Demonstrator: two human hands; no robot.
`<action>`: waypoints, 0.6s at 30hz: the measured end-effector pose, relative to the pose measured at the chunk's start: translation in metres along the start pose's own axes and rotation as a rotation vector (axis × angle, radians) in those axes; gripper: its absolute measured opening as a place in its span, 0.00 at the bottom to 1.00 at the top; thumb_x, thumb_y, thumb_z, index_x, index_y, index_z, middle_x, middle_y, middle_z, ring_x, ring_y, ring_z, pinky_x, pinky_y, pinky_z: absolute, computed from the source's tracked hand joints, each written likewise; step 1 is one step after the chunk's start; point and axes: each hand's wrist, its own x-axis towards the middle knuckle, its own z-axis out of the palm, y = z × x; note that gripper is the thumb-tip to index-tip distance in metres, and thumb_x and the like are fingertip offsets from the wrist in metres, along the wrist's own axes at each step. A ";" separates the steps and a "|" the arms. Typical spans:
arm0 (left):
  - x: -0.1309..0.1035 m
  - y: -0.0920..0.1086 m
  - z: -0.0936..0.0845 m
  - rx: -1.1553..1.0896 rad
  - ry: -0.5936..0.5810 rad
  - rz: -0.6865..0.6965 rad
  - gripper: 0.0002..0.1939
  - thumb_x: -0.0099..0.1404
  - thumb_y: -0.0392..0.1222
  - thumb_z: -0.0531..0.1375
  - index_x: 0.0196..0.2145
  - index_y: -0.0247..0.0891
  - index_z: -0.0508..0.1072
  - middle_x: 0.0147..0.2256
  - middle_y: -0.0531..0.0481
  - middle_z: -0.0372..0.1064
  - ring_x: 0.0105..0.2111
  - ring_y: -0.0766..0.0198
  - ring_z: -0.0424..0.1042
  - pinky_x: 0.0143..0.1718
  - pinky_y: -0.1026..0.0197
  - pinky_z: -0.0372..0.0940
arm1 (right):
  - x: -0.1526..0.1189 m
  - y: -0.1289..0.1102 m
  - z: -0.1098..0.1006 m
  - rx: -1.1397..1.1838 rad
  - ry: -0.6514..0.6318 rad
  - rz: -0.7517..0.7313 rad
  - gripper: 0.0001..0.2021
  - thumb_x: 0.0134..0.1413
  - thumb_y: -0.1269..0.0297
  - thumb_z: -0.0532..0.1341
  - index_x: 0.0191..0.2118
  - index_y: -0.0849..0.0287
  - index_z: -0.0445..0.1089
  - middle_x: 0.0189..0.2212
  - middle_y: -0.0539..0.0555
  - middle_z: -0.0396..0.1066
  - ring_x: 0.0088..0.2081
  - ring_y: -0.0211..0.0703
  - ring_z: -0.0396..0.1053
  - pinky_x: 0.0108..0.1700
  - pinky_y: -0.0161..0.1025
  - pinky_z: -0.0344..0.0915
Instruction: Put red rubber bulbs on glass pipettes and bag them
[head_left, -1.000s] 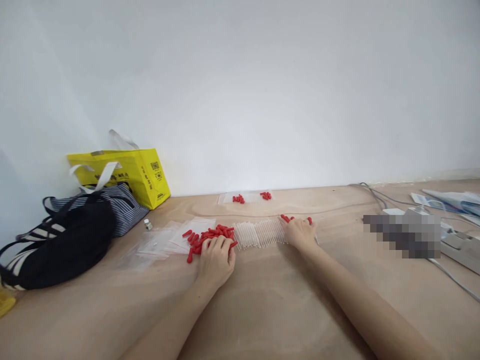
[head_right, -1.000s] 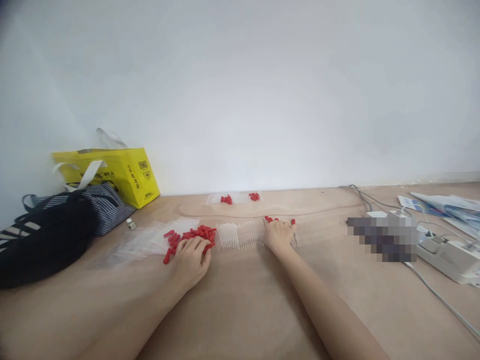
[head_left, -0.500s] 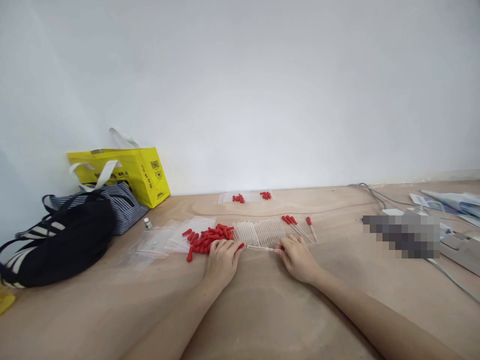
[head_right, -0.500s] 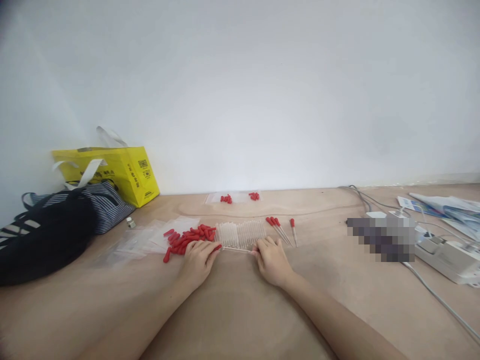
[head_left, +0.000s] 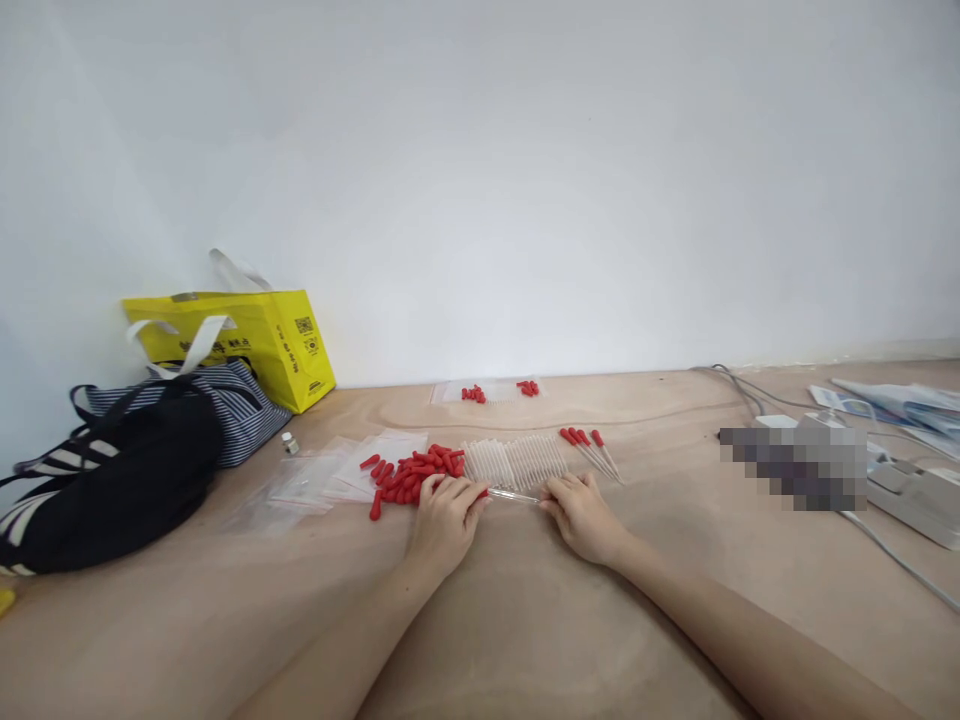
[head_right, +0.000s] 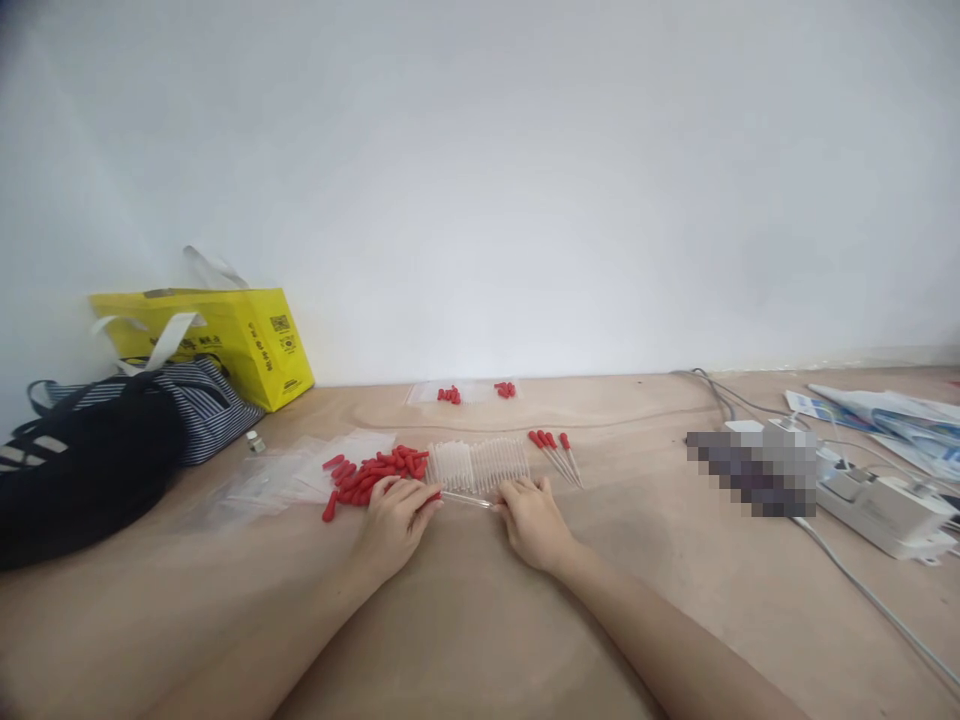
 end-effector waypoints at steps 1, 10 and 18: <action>0.000 0.000 0.000 -0.008 0.006 -0.002 0.10 0.62 0.39 0.50 0.37 0.42 0.70 0.31 0.51 0.72 0.33 0.63 0.67 0.43 0.55 0.52 | 0.000 -0.001 -0.001 0.018 -0.005 -0.023 0.09 0.56 0.72 0.47 0.32 0.58 0.62 0.31 0.52 0.68 0.36 0.40 0.62 0.36 0.36 0.46; 0.000 0.006 -0.001 -0.031 0.006 0.008 0.09 0.62 0.37 0.51 0.32 0.42 0.70 0.30 0.54 0.72 0.33 0.63 0.67 0.46 0.53 0.49 | 0.000 -0.014 -0.002 0.071 0.060 -0.083 0.10 0.57 0.67 0.48 0.33 0.58 0.66 0.29 0.51 0.69 0.34 0.39 0.63 0.38 0.37 0.48; -0.002 0.002 0.003 -0.098 0.061 0.018 0.06 0.59 0.38 0.55 0.34 0.41 0.71 0.30 0.54 0.73 0.32 0.64 0.68 0.47 0.53 0.48 | 0.004 -0.014 0.010 0.123 0.113 -0.175 0.13 0.56 0.72 0.48 0.43 0.56 0.65 0.30 0.51 0.68 0.33 0.38 0.62 0.38 0.36 0.49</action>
